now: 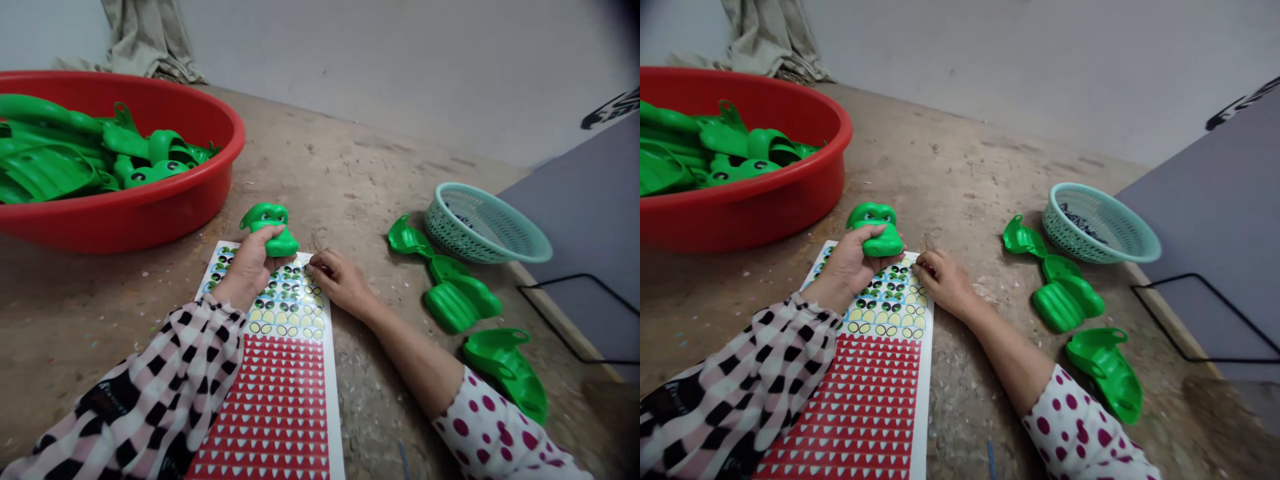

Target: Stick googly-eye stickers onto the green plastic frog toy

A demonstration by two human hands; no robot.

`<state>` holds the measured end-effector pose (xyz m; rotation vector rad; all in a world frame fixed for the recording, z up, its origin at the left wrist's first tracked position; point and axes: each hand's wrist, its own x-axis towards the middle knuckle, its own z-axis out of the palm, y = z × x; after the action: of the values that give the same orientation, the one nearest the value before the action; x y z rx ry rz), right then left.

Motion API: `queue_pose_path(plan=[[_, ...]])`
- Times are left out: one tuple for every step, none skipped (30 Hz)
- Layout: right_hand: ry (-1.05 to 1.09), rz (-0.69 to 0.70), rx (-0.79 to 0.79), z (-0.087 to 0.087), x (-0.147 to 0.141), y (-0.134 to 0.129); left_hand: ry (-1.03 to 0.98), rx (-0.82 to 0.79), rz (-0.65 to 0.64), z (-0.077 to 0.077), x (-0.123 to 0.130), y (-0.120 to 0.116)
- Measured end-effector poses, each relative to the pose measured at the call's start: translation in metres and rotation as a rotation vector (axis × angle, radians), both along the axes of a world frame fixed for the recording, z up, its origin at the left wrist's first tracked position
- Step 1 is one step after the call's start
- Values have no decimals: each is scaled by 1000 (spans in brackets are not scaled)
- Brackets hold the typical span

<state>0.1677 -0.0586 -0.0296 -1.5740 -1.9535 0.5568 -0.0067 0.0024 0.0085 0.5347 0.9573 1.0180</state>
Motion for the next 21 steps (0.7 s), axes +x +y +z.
queue_pose_path(plan=[[16, 2, 0, 0, 0, 0, -5, -7, 1, 1, 0, 0], [32, 1, -2, 0, 1, 0, -7, -13, 4, 1, 0, 0], [48, -2, -7, 0, 1, 0, -7, -18, 5, 2, 0, 0], [65, -5, -14, 0, 1, 0, -7, -19, 5, 2, 0, 0], [83, -11, -20, -1, 2, 0, -4, -21, 3, 2, 0, 0], [102, -18, -24, -1, 2, 0, -1, -22, 1, 2, 0, 0], [124, -27, -24, -2, 2, 0, 1, -21, -1, 2, 0, 0], [148, -36, -23, -2, 3, 0, 1, -23, -3, 3, 0, 0], [176, -43, -22, -2, 3, 0, 0, -25, -5, 3, 0, 0], [206, -53, -23, -1, 3, 0, -6, -27, -6, 4, 1, -1], [238, -63, -28, 0, 3, 0, -15, -27, -8, 4, 1, -1], [270, -71, -37, 2, 3, 1, -24, -29, -12, 5, 1, -1], [302, -79, -50, 3, 3, 1, -33, -30, -16, 5, 1, -2], [330, -85, -64, 5, 4, 1, -43, -30, -20, 6, 1, -2], [355, -89, -78, 7, 4, 1, -56, -26, -23, 6, 1, -2], [372, -93, -91, 8, 5, 1, -71, -20, -27, 7, 0, -2], [382, -97, -100, 9, 5, 2, -90, -13, -28, 7, 0, -2], [385, -102, -104, 9, 6, 2, -110, -9, -24, 8, -1, -2], [380, -105, -107, 9, 7, 2, -128, -11, -19, 8, -2, -2], [368, -109, -106, 8, 8, 2, -144, -18, -14, 9, -3, -2], [350, -113, -103, 8, 9, 2, -158, -25, -10, 10, -4, -2]])
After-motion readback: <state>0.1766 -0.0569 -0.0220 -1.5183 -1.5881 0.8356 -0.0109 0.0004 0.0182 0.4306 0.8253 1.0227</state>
